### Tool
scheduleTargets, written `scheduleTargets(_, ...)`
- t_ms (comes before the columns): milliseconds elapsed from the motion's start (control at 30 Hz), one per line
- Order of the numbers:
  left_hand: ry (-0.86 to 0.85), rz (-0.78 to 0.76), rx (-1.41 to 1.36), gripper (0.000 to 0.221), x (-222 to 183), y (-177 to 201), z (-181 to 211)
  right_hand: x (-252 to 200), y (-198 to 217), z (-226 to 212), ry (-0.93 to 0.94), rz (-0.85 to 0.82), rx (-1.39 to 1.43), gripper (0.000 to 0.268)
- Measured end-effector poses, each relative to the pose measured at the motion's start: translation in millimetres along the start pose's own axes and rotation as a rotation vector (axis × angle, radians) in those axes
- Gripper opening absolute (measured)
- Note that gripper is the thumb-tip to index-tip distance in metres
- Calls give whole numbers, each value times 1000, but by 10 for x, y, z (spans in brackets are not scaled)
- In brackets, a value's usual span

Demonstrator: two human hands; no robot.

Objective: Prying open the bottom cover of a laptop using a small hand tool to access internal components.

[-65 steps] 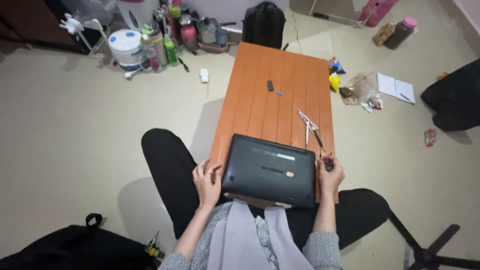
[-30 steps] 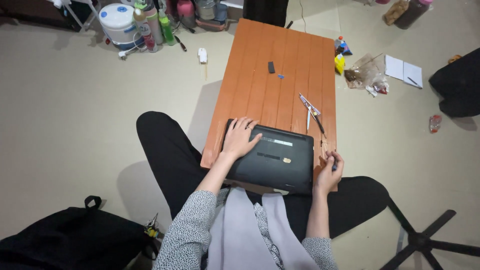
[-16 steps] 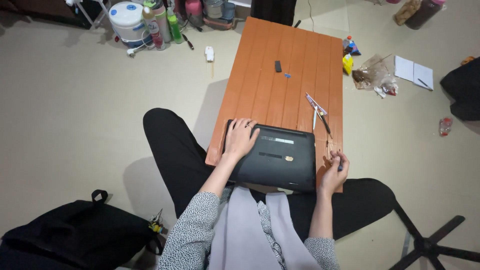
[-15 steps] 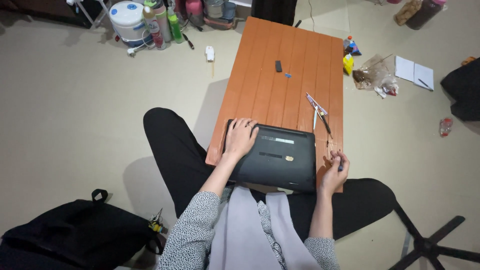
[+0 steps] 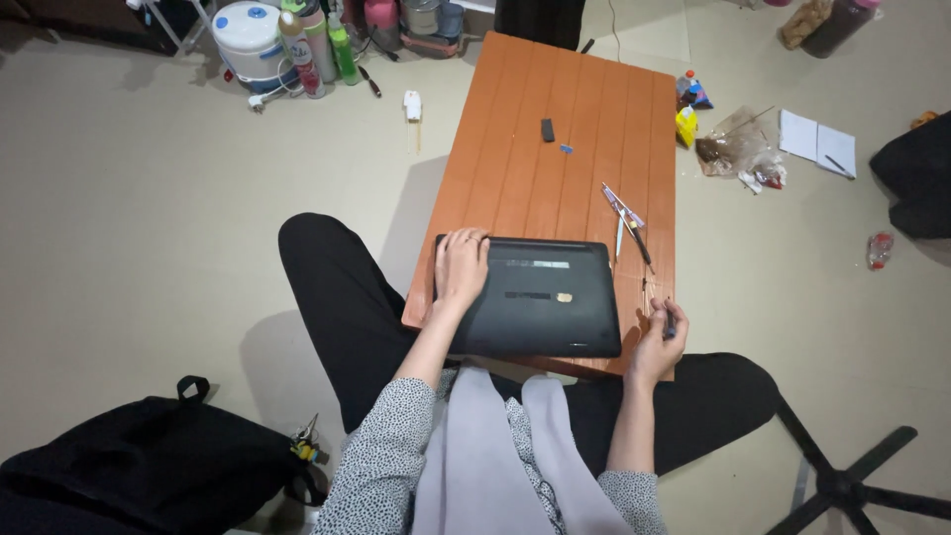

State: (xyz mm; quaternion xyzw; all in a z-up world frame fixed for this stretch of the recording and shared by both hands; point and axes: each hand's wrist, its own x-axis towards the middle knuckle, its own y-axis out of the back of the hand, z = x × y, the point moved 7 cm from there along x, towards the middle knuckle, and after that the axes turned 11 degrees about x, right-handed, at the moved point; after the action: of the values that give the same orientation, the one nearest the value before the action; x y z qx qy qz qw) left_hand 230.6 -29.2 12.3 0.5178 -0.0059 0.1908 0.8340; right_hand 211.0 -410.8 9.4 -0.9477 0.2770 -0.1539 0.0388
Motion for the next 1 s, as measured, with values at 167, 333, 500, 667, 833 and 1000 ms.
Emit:
scheduleTargets(167,63,41,27,28,29,155,-178,45,29,126,-38,-14,52,28)
scheduleTargets(333,174,41,1,29,42,351,-374,7,5,28,-48,-22,95,31)
scheduleTargets(500,353,105,112,30,-84,830,-344,2,-22,19,-17,-26,17,36)
scheduleTargets(667,494,122,78,31,-106,643,-592,-43,-68,-61,-119,-42,174,46)
scheduleTargets(833,626,-29,-37,57,-187,168,-876,-40,-62,-39,-111,-37,165,51)
scheduleTargets(1000,620,-305,-285,76,-562,242,-676,-15,-36,55,-120,-38,160,48)
